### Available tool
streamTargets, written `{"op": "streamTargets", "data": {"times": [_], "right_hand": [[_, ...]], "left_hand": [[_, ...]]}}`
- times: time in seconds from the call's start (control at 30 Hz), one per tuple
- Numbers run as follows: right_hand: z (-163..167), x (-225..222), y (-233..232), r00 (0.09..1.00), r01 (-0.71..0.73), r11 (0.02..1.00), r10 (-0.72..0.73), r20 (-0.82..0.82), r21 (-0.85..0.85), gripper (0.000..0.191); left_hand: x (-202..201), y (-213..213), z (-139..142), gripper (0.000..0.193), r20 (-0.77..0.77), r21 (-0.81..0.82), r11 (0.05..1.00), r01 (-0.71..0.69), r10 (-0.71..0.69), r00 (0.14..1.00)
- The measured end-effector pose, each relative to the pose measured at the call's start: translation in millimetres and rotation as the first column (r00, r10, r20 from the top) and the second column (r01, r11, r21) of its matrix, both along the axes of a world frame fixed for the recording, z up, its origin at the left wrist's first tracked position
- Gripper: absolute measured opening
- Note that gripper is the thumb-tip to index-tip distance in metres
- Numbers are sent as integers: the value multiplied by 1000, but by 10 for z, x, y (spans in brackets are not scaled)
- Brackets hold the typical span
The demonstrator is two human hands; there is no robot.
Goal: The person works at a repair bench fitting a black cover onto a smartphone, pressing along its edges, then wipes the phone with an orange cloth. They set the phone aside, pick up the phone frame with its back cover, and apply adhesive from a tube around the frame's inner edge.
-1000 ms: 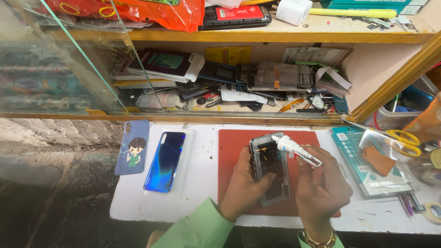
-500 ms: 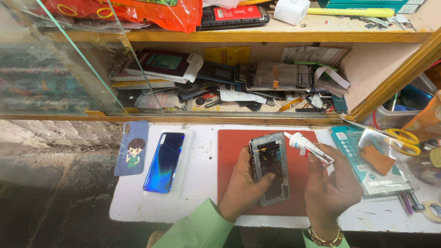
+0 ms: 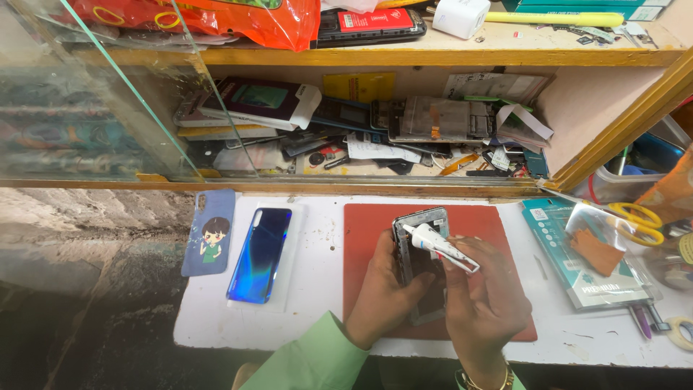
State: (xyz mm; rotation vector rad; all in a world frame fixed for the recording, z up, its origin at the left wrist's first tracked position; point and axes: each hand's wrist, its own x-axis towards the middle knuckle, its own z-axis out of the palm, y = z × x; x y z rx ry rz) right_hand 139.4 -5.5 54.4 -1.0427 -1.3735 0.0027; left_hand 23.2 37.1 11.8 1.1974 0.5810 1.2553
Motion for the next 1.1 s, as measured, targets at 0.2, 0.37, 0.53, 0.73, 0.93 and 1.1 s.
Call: {"op": "streamTargets", "data": {"times": [0.2, 0.37, 0.53, 0.73, 0.93, 1.1], "right_hand": [[-4, 18, 6, 999, -27, 1000, 26, -41, -15, 21], [1, -1, 12, 999, -23, 1000, 23, 23, 3, 20], [12, 6, -26, 999, 10, 1000, -10, 35, -7, 21], [6, 45, 47, 1000, -26, 1000, 26, -16, 13, 22], [8, 101, -1, 996, 41, 996, -47, -75, -82, 22], [-27, 83, 20, 997, -44, 998, 42, -70, -34, 22]], "left_hand": [[0, -2, 11, 52, 20, -19, 1000, 13, -13, 1000], [7, 4, -7, 54, 10, 43, 999, -13, 12, 1000], [-1, 2, -10, 52, 21, -2, 1000, 10, -10, 1000], [5, -4, 25, 55, 26, -4, 1000, 7, -7, 1000], [-6, -10, 28, 56, 50, -12, 1000, 23, -22, 998], [13, 2, 21, 57, 52, -16, 1000, 13, -12, 999]]}}
